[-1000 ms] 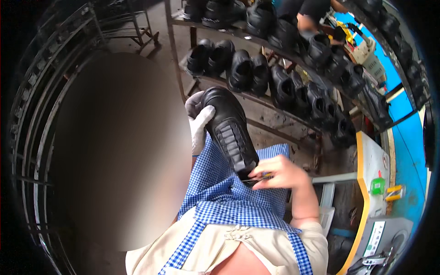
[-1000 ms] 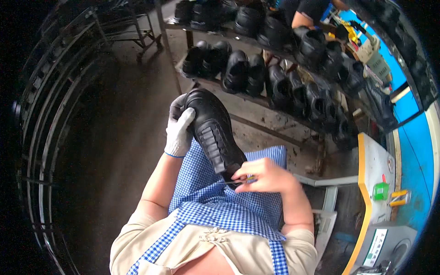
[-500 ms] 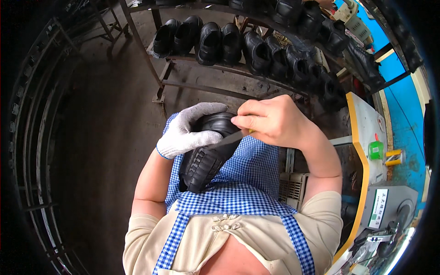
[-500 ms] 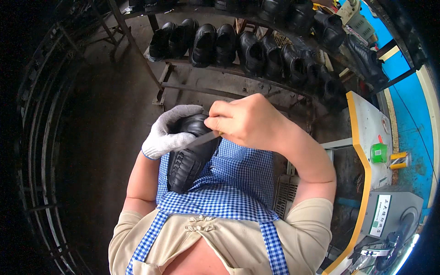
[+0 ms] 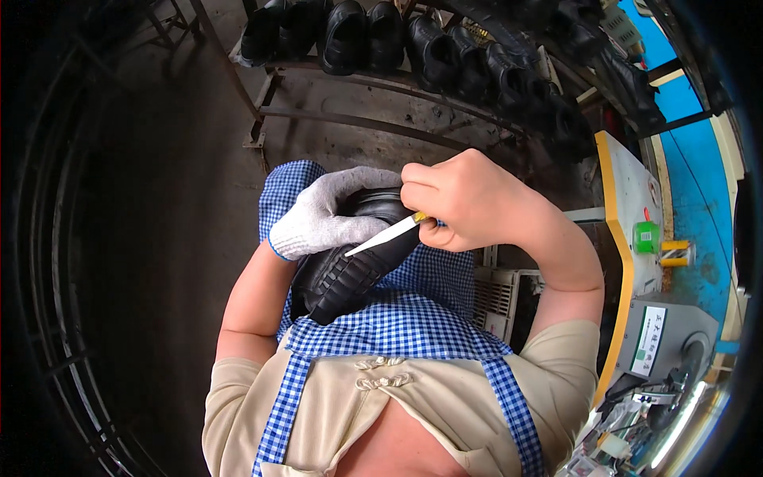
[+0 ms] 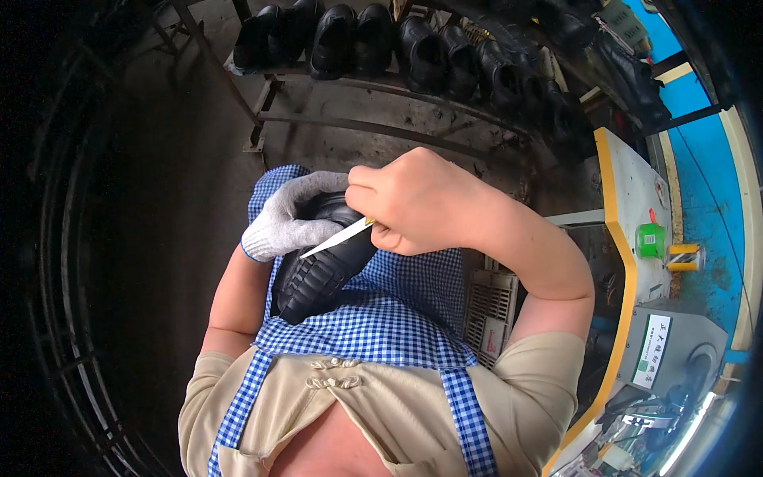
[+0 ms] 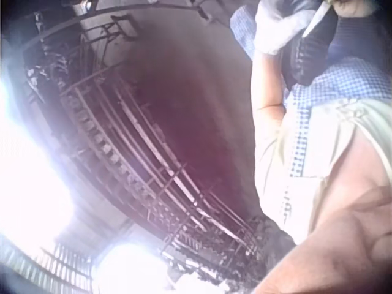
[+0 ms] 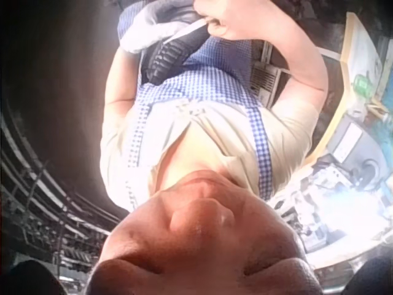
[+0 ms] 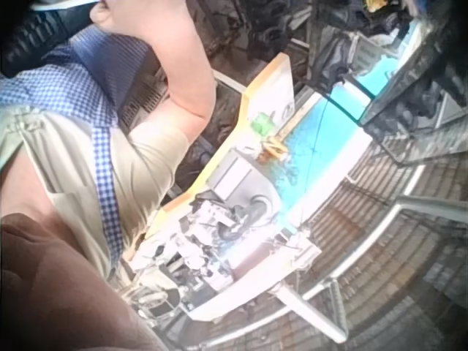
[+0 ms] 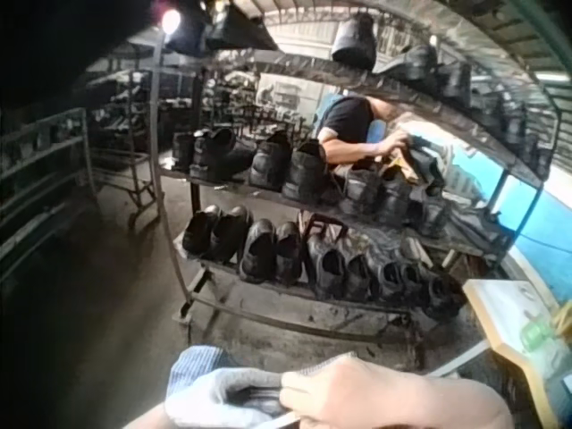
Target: The person uses a small metal tool to scrape and clean the seams and edges of black shoes. They handle the shoes one at a time, picking them up from a nearby rack, performing the scraping action, and then placing them back on the rack.
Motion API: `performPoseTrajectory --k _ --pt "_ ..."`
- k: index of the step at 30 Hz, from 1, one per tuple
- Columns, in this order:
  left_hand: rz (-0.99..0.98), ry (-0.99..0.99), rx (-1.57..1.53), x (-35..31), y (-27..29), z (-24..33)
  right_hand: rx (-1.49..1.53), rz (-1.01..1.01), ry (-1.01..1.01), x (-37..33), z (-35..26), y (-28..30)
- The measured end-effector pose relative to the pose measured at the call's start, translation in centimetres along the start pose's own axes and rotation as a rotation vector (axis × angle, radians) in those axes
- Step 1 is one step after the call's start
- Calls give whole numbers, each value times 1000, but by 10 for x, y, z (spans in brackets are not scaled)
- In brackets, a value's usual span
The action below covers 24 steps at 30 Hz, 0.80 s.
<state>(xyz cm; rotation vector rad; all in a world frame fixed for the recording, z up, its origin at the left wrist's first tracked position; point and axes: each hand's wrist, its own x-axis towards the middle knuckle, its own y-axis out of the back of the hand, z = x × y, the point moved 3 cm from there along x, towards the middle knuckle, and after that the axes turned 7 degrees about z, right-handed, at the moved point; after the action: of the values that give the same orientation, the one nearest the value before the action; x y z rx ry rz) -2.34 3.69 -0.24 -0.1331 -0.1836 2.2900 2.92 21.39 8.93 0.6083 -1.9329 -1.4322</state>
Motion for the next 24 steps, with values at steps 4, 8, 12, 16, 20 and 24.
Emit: performPoseTrajectory --k 4,8,12,16,20,24 --pt "-13 15 -72 -1 0 -8 240 70 -62 -7 10 -6" --pt "-6 36 -116 0 -2 -13 545 98 -134 -9 22 -15" --pt "9 62 -119 1 -4 -14 667 57 -186 -14 33 -27" --pt "6 78 -94 1 -4 -17 812 108 -169 -14 36 -34" --pt "9 94 -101 2 -5 -16 822 43 -219 -16 41 -38" --pt "11 77 -75 1 -5 -14 807 45 -213 -16 40 -38"
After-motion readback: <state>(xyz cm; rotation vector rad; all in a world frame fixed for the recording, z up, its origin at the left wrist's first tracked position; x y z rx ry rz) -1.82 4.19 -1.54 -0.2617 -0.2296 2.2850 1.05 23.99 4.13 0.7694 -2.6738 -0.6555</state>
